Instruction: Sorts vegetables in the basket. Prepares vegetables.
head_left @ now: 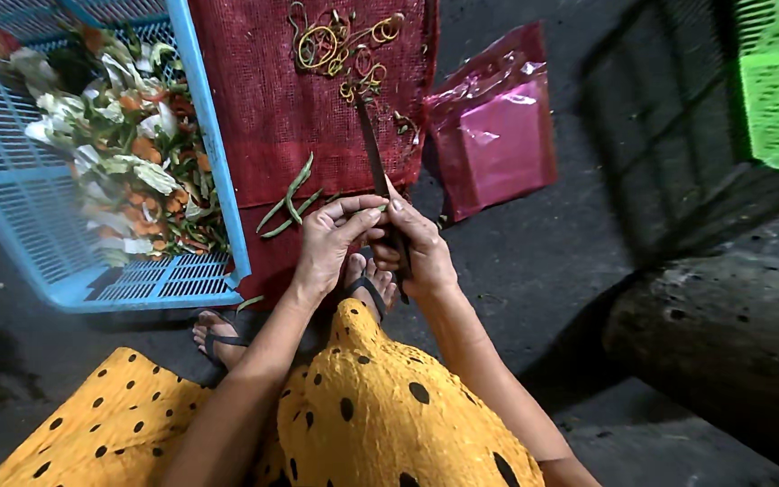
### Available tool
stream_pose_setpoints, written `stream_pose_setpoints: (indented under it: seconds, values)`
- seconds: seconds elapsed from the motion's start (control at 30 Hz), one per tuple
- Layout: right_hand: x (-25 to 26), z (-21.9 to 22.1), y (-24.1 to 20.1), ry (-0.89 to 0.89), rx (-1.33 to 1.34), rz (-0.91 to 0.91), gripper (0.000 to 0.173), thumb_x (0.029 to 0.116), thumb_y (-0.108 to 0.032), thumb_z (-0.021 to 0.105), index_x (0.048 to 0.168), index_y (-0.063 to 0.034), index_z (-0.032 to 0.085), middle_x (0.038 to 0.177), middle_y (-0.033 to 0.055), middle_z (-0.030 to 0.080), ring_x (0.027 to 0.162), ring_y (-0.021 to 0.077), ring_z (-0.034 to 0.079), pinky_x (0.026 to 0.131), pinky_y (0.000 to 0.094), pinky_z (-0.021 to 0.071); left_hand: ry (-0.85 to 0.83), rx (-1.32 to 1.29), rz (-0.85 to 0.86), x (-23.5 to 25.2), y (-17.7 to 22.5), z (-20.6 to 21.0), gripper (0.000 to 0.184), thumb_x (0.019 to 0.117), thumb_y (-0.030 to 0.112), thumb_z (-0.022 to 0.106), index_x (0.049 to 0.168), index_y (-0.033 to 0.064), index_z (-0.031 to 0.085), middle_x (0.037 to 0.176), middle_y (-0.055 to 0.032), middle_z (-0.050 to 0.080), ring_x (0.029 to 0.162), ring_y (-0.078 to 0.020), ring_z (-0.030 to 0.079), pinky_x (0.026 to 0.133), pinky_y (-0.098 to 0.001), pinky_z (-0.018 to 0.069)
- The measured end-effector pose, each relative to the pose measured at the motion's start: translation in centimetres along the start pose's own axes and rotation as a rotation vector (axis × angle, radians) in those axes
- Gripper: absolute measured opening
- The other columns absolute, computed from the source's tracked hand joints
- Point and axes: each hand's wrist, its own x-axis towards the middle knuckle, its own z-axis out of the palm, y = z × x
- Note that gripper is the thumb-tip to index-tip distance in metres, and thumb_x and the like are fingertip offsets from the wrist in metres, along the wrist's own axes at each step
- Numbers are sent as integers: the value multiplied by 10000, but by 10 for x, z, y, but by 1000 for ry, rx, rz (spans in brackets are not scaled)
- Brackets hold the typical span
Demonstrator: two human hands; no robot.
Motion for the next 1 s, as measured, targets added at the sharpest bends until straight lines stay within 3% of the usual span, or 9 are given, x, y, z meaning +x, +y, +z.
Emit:
stream_pose_setpoints:
  seconds: [0.23, 0.3, 0.4, 0.53, 0.63, 0.67, 0.77, 0.83, 1.0]
  values:
    - [-2, 0, 4, 114, -280, -210, 448, 1108, -247, 422, 1549, -187, 471, 674, -49, 529, 421, 18, 335, 369, 165, 294, 39, 194, 92, -2, 1, 3, 203, 967, -8, 657, 1159, 0, 721, 1000, -84, 731, 741, -113, 689, 692, -253, 604]
    - [-2, -2, 4, 138, -343, -235, 450, 1106, -250, 432, 1552, -203, 473, 676, -42, 522, 428, 29, 337, 372, 174, 294, 35, 307, 155, -2, 1, 4, 246, 954, -8, 681, 1198, 9, 710, 1064, -92, 730, 753, -124, 694, 690, -262, 608]
    - [-1, -7, 4, 203, -509, -256, 452, 1104, -271, 449, 1554, -241, 479, 715, -12, 563, 440, 45, 361, 383, 192, 307, 17, 601, 280, -4, 2, 6, 295, 960, 13, 686, 1255, 16, 666, 1153, -106, 725, 853, -124, 731, 774, -271, 626]
    - [-2, -11, 6, 220, -751, -351, 470, 1098, -277, 464, 1563, -206, 465, 999, 24, 698, 591, 50, 515, 524, 224, 441, 88, 899, 500, -2, -6, 6, 177, 952, 3, 682, 1123, -8, 727, 983, -125, 760, 774, -140, 732, 712, -272, 613]
    - [-7, -8, 5, 185, -828, -411, 463, 1101, -246, 464, 1555, -155, 467, 1248, 40, 700, 792, 16, 616, 709, 209, 510, 115, 1014, 537, 0, -9, 4, 163, 936, -4, 681, 1088, -3, 739, 925, -118, 760, 719, -160, 722, 667, -296, 607]
    - [-9, -7, 4, 177, -829, -422, 461, 1099, -240, 465, 1551, -149, 472, 1217, 42, 704, 793, 15, 618, 712, 208, 513, 120, 1064, 532, 0, -9, 3, 160, 932, -3, 678, 1080, -8, 738, 906, -125, 755, 704, -187, 715, 651, -324, 597]
    - [-16, -2, -2, 148, -753, -403, 462, 1097, -245, 461, 1552, -169, 475, 995, 6, 685, 616, 25, 531, 540, 197, 462, 95, 1223, 453, 0, -6, 1, 160, 933, 4, 672, 1083, -25, 719, 884, -161, 734, 716, -283, 715, 653, -434, 587]
    - [-23, -2, -7, 132, -711, -406, 465, 1095, -240, 452, 1555, -170, 470, 908, -16, 638, 552, 25, 462, 481, 189, 416, 79, 1244, 394, 2, -6, -5, 163, 954, 49, 683, 1101, -14, 715, 916, -167, 731, 758, -303, 719, 687, -466, 586]
    - [-34, -19, -4, 202, -782, -413, 467, 1091, -263, 461, 1549, -172, 479, 902, -22, 642, 561, 23, 452, 500, 200, 409, 91, 1022, 364, 12, -17, -18, 130, 939, 167, 713, 974, 41, 709, 1013, -91, 739, 887, -198, 715, 773, -400, 589]
